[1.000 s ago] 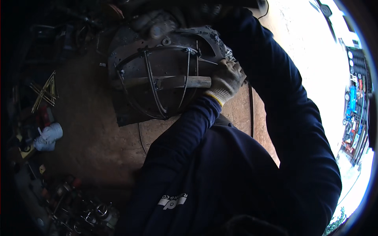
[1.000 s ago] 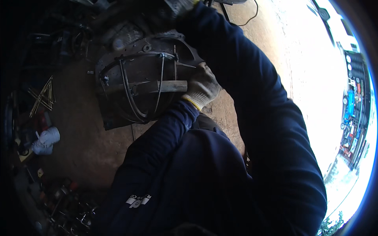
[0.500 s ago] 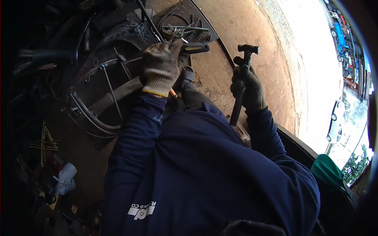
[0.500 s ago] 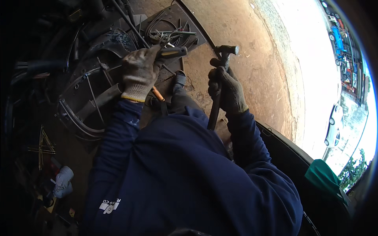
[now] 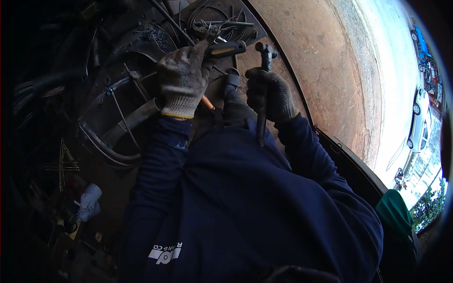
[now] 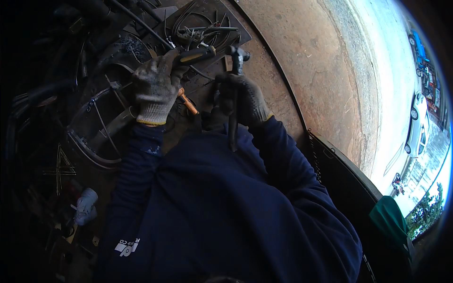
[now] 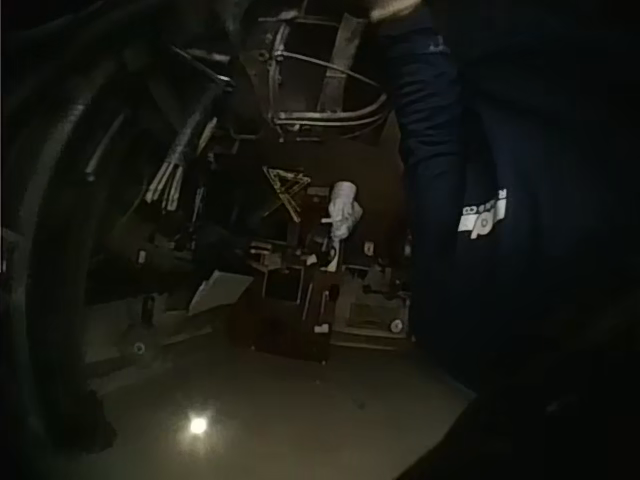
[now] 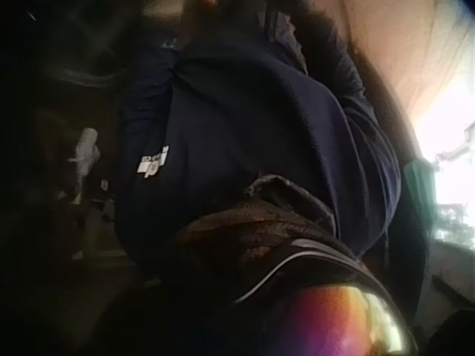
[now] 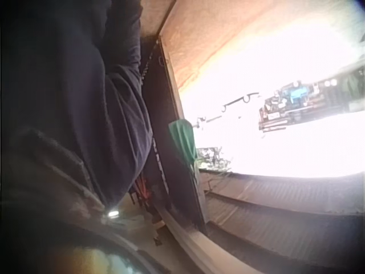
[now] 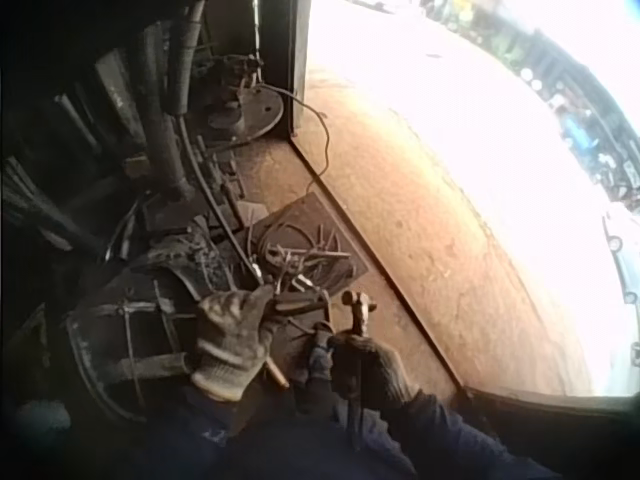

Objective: The person fits metal rods into a curved frame, using a hammer and a screwdriver to align and tap components into place.

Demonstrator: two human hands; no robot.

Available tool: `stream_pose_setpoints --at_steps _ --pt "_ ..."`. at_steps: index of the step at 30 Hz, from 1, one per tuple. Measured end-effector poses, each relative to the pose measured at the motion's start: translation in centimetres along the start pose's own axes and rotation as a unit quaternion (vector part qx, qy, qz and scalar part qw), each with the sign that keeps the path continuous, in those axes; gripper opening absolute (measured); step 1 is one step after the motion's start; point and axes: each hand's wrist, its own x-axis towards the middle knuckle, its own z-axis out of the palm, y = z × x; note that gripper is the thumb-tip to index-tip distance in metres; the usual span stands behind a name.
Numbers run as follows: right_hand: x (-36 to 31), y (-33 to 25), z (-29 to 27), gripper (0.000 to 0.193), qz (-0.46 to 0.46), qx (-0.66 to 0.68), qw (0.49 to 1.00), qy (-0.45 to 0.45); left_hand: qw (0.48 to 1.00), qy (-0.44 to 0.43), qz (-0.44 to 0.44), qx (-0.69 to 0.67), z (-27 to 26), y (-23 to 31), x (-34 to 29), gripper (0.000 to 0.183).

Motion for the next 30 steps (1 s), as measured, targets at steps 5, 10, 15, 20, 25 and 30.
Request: stream_pose_setpoints --at_steps 5,10,15,20,25,30 --pt "0.1 -2.1 2.1 0.030 -0.063 -0.105 0.979 0.162 1.000 -0.001 -0.015 -0.017 -0.7 -0.1 -0.4 0.040" --pt "1.8 -1.1 2.0 0.021 -0.119 -0.109 0.955 0.248 0.999 0.022 -0.008 -0.045 -0.8 0.1 0.0 0.042" --pt "1.0 -3.6 1.3 0.024 -0.083 -0.108 0.968 0.213 0.998 0.041 -0.030 -0.035 -0.5 -0.1 -0.4 0.043" --pt "1.5 -1.9 2.8 0.022 -0.095 -0.164 0.955 0.228 0.999 0.025 -0.028 0.000 -0.3 0.2 -0.6 0.047" --pt "0.9 -4.3 0.6 0.019 -0.106 -0.126 0.958 0.235 0.998 0.040 -0.043 -0.036 -0.1 0.0 -0.9 0.049" --pt "1.8 -4.2 -0.7 0.018 -0.175 -0.056 0.942 0.281 0.998 0.045 -0.033 -0.036 -0.5 0.1 -0.3 0.049"
